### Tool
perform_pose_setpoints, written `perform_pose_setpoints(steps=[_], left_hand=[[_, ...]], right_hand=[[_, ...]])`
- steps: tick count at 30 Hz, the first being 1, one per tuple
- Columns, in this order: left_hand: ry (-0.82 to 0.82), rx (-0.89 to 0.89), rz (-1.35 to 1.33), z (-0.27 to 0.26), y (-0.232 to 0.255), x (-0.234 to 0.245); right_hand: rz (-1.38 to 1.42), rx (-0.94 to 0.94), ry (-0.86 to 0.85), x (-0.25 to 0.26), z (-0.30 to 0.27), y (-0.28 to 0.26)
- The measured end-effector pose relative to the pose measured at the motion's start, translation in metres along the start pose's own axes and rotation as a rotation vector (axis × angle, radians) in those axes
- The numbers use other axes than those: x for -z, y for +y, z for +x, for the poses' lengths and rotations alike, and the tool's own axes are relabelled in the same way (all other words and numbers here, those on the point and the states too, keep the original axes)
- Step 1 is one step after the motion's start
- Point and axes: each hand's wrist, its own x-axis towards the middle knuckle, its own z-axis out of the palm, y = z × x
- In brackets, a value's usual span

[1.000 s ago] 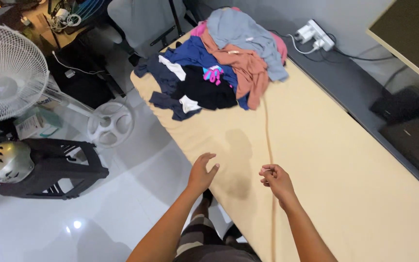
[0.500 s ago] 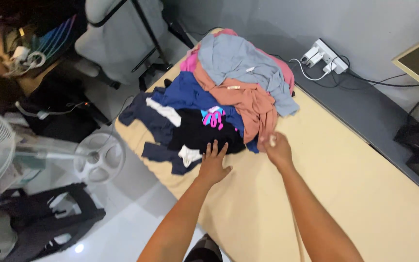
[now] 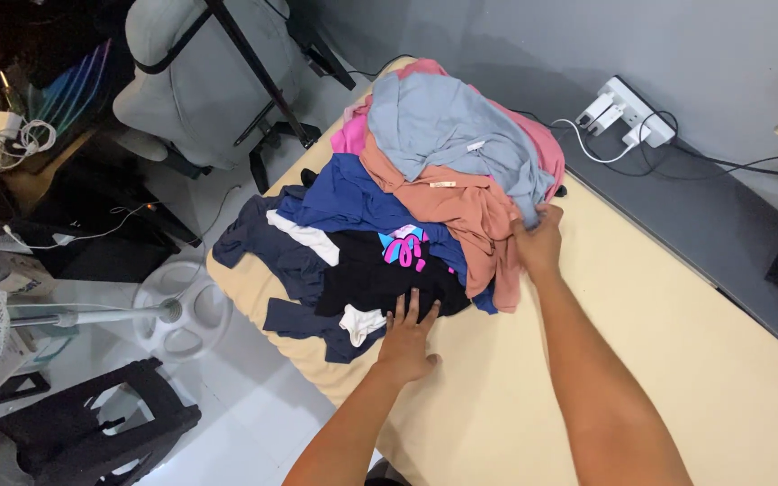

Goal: Fold various shirts and place them neatly into a dresser drawer.

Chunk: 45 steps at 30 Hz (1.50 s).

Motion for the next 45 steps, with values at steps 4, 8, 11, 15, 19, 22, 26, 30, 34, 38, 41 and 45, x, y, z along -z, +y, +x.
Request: perform_pose_setpoints(steps=[4, 8, 11, 15, 19, 22, 26, 30, 34, 38, 41, 45], left_hand=[[0.004, -0.02, -0.021, 0.005, -0.007, -0.01], [0.055, -0.03, -0.02, 0.011, -0.011, -0.02], [0.089, -0.052, -0.034, 0.01, -0.013, -0.019], [0.18, -0.038, -0.106, 0.021, -0.026, -0.047], [0.558, -0.142, -0.279, 0.005, -0.012, -0.091], [0.484, -0.049, -0.634, -0.036, 0.049, -0.09], [0.559, -0.306, -0.695, -0.071, 0.108, -0.144], [0.462, -0.393, -0.454, -0.077, 0.131, -0.246], [0.379, -0.418, -0.338, -0.155, 0.212, -0.229], [0.449, -0.662, -0.394, -0.186, 0.269, -0.216], [0.202, -0.67, -0.427, -0.213, 0.326, -0.2], [-0.199, -0.771, -0.281, -0.255, 0.405, -0.185]], right_hand=[[-0.035, -0.004, 0.113, 0.017, -0.064, -0.06], [0.143, 0.05, 0.031, 0.035, -0.146, -0.059], [0.112, -0.14, -0.073, 0.066, -0.21, -0.054], [0.29, -0.337, -0.057, 0.137, -0.269, -0.055], [0.396, -0.296, -0.024, 0.224, -0.311, -0.027], [0.394, -0.268, -0.161, 0.284, -0.353, 0.011], [0.609, -0.339, -0.309, 0.362, -0.409, 0.044], [0.857, -0.153, -0.231, 0.438, -0.461, 0.076], [0.984, -0.168, -0.018, 0.513, -0.492, 0.092], [0.308, -0.233, 0.362, 0.57, -0.513, 0.127], [-0.356, -0.165, 0.355, 0.576, -0.525, 0.091], [-0.253, 0.244, 0.179, 0.535, -0.532, 0.032]])
